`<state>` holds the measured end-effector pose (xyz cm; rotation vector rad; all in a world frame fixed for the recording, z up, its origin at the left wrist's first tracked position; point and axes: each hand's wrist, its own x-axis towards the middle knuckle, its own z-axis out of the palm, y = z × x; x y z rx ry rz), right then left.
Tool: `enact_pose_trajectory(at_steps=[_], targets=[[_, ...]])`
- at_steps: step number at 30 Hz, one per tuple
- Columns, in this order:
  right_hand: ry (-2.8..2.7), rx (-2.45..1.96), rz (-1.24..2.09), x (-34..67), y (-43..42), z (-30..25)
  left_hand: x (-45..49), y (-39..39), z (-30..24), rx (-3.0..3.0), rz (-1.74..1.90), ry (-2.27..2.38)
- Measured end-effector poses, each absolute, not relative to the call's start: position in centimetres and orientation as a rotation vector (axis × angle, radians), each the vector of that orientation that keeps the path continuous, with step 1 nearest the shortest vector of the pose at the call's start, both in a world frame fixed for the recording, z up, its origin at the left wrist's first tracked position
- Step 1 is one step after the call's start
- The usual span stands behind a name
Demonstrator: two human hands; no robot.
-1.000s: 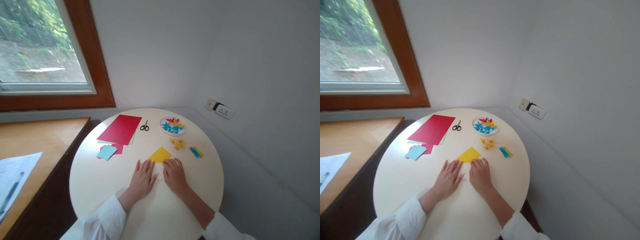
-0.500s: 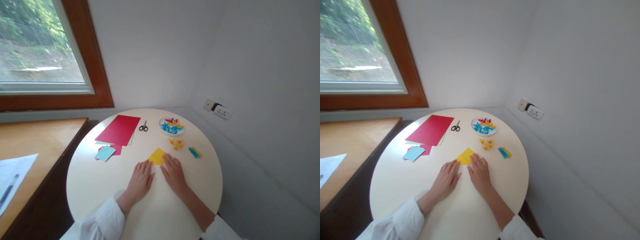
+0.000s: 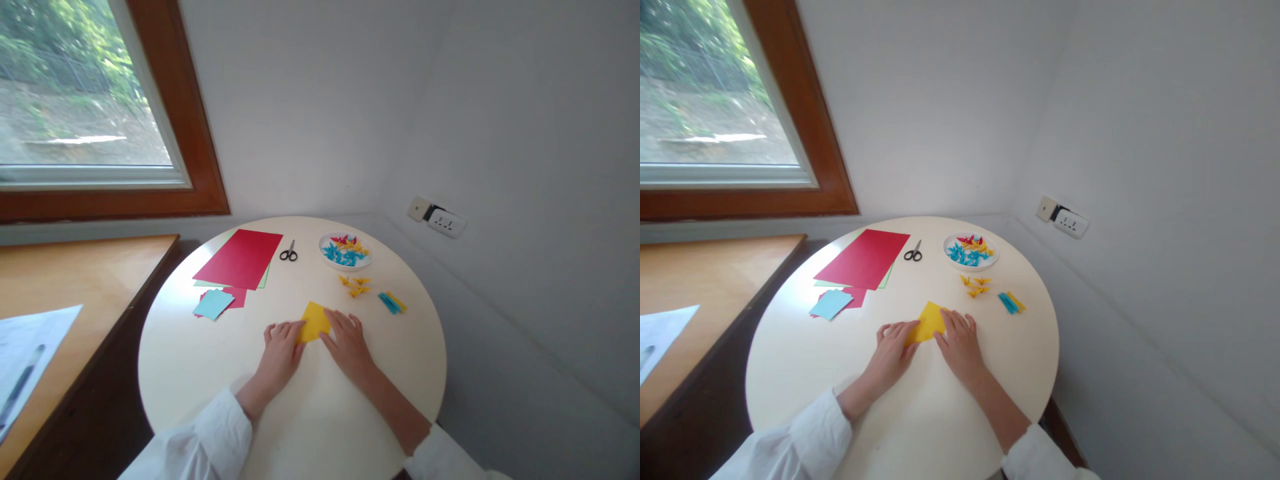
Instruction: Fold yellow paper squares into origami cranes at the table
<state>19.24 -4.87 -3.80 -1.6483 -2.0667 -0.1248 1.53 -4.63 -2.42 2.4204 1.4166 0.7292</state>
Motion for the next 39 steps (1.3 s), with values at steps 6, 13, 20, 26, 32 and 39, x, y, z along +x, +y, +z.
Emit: enact_pose_trajectory(at_steps=[6, 13, 20, 26, 32, 39], targets=[[-2.042, -1.618, -0.105, 19.2, -4.9, -3.9, 1.7, -3.9, -2.5, 2.155, 0.828, 1.469], [-1.860, -1.554, -0.036, 19.8, -4.4, -4.3, 2.3, -3.0, -2.0, 1.861, 0.964, 1.401], [-1.285, -1.429, 0.502, 20.3, -3.3, -0.8, 2.1, 0.1, 3.3, 1.539, 1.338, 1.144], [-1.214, -0.989, 0.827, 18.2, -1.8, 7.2, 2.2, 1.2, 10.0, 1.433, 1.590, 0.981], [-1.165, -0.801, 0.802, 15.1, -0.6, 11.9, 2.5, 0.4, 13.2, 1.353, 1.761, 0.815], [-1.187, -0.793, 0.623, 13.4, -0.4, 13.4, 0.6, -0.3, 14.3, 1.517, 1.763, 0.827]])
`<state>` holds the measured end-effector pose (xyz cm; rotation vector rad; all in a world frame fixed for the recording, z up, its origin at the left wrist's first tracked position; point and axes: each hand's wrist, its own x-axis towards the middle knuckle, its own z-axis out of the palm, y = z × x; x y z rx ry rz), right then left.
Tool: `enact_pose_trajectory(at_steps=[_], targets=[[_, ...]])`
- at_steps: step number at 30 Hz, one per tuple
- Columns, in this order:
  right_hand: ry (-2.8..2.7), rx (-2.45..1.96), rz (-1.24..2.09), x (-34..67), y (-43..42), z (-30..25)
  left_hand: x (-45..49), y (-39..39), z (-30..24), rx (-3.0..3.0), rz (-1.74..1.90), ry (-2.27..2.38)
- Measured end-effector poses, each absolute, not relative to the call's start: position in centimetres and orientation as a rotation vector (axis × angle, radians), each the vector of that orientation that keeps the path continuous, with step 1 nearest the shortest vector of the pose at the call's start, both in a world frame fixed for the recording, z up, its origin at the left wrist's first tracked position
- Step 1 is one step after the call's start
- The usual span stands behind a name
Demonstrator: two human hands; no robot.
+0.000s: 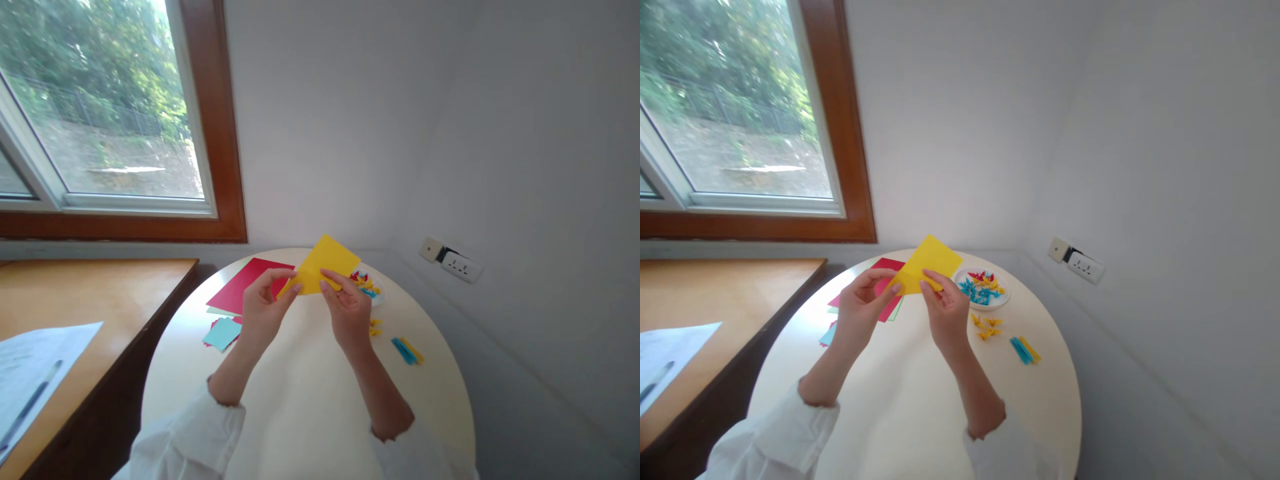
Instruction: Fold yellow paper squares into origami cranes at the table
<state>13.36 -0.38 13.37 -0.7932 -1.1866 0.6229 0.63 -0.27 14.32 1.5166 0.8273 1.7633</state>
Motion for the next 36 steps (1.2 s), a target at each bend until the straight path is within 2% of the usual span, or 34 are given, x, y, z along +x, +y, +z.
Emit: enact_pose_trajectory(at_steps=[3, 10, 23, 31, 36], targets=[[-1.215, -0.768, 0.598, 13.1, -0.2, 13.7, -0.5, -0.3, 15.3, 1.568, 1.748, 0.888], [-1.373, -0.742, 0.572, 13.1, -0.4, 14.4, -1.3, -0.4, 17.3, 1.488, 1.435, 0.819], [-1.130, -0.709, 0.641, 13.6, -0.8, 15.2, -0.3, 0.5, 15.7, 1.217, 1.750, 0.776], [-1.280, -0.832, 0.657, 15.1, 0.5, 14.9, 0.8, 1.1, 15.1, 1.236, 1.628, 0.758], [-1.275, -0.864, 0.645, 15.6, 0.7, 14.9, 0.5, 1.3, 15.5, 1.501, 1.562, 1.013]])
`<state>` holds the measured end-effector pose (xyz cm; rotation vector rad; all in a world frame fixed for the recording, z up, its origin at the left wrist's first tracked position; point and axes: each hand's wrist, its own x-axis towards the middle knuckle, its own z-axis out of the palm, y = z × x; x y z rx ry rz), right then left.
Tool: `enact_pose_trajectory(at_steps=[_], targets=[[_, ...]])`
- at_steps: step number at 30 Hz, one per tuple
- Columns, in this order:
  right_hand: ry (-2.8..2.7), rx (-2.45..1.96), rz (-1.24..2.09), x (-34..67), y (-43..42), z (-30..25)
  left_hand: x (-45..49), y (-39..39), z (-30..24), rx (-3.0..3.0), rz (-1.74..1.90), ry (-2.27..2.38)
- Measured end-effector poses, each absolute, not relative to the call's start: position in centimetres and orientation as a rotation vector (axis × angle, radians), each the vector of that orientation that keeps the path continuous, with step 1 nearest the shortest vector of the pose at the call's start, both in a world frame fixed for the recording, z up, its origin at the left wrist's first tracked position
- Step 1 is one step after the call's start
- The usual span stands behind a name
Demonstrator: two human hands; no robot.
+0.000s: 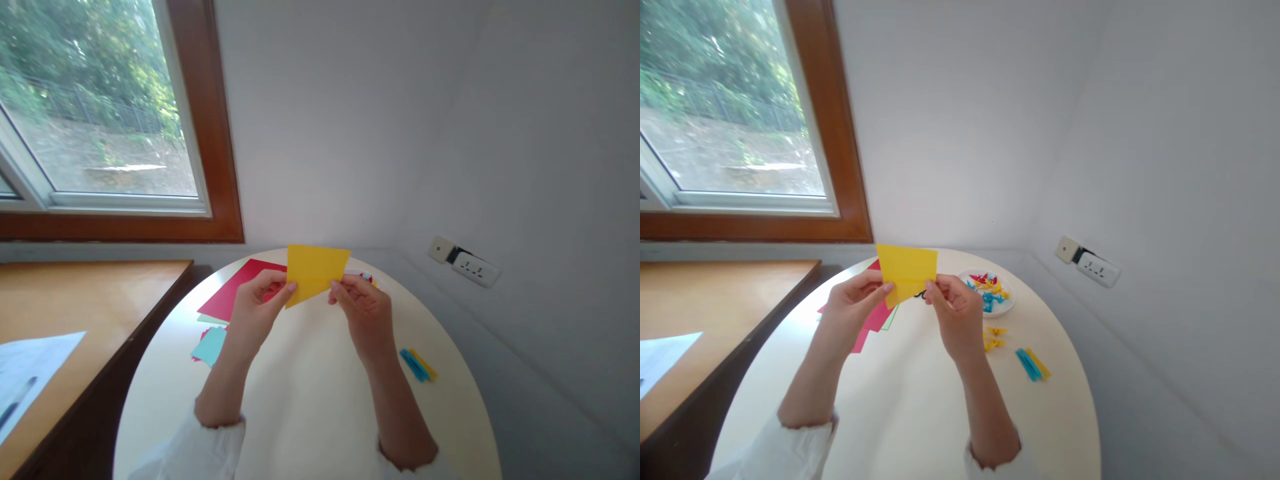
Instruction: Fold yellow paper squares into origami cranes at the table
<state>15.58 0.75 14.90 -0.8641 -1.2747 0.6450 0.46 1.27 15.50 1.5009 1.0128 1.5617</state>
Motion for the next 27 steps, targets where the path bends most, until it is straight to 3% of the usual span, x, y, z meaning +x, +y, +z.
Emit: enact_pose_trajectory(at_steps=[5, 27], targets=[[-1.329, -0.871, 0.616, 15.8, 0.9, 14.5, -0.1, 1.2, 15.7, 1.646, 1.670, 1.224], [-1.458, -0.655, 0.657, 15.8, 1.2, 13.8, -1.4, 1.1, 15.2, 1.709, 1.406, 0.787]])
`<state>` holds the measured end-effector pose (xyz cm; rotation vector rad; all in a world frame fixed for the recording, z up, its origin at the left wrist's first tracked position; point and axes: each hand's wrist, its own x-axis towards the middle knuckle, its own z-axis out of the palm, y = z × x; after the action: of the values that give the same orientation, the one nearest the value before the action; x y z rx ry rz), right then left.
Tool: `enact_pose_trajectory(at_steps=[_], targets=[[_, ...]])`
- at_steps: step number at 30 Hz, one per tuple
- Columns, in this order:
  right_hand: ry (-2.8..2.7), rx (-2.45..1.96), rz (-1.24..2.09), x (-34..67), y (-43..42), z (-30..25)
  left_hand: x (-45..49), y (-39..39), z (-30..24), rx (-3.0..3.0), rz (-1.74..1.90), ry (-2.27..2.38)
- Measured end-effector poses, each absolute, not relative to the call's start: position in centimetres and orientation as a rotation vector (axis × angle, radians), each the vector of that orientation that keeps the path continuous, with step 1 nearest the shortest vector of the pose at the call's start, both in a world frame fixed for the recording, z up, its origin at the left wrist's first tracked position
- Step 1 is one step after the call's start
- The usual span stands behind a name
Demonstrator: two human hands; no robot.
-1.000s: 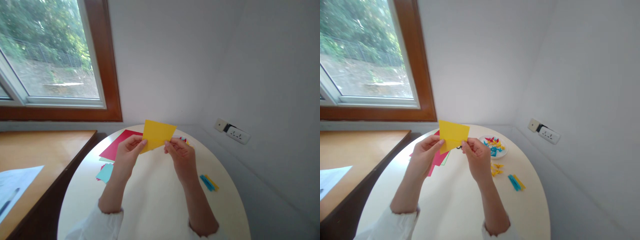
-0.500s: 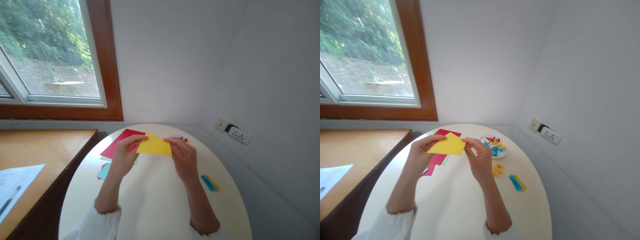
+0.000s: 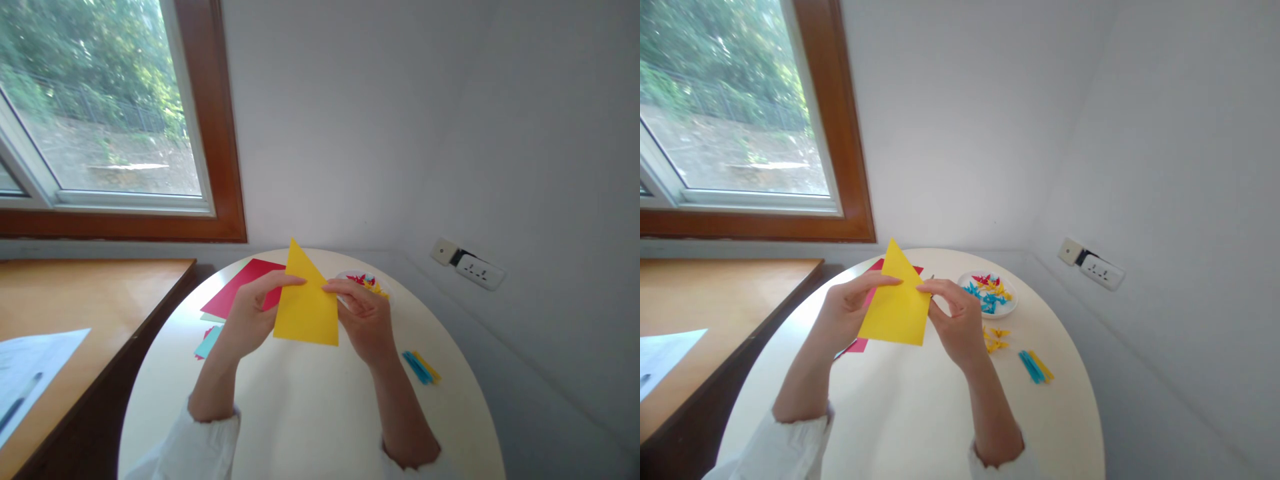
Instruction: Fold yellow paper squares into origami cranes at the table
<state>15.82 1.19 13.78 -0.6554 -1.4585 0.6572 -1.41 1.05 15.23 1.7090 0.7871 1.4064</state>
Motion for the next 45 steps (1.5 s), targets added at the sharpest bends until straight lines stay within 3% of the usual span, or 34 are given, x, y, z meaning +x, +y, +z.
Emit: enact_pose_trajectory(at_steps=[28, 45], targets=[[-1.209, -0.787, 0.928, 15.4, 2.6, 13.1, -0.4, 1.3, 15.8, 1.568, 1.426, 0.967], [-1.114, -0.811, 0.833, 15.3, 1.9, 13.7, -0.3, 0.9, 16.1, 1.470, 1.358, 1.033]])
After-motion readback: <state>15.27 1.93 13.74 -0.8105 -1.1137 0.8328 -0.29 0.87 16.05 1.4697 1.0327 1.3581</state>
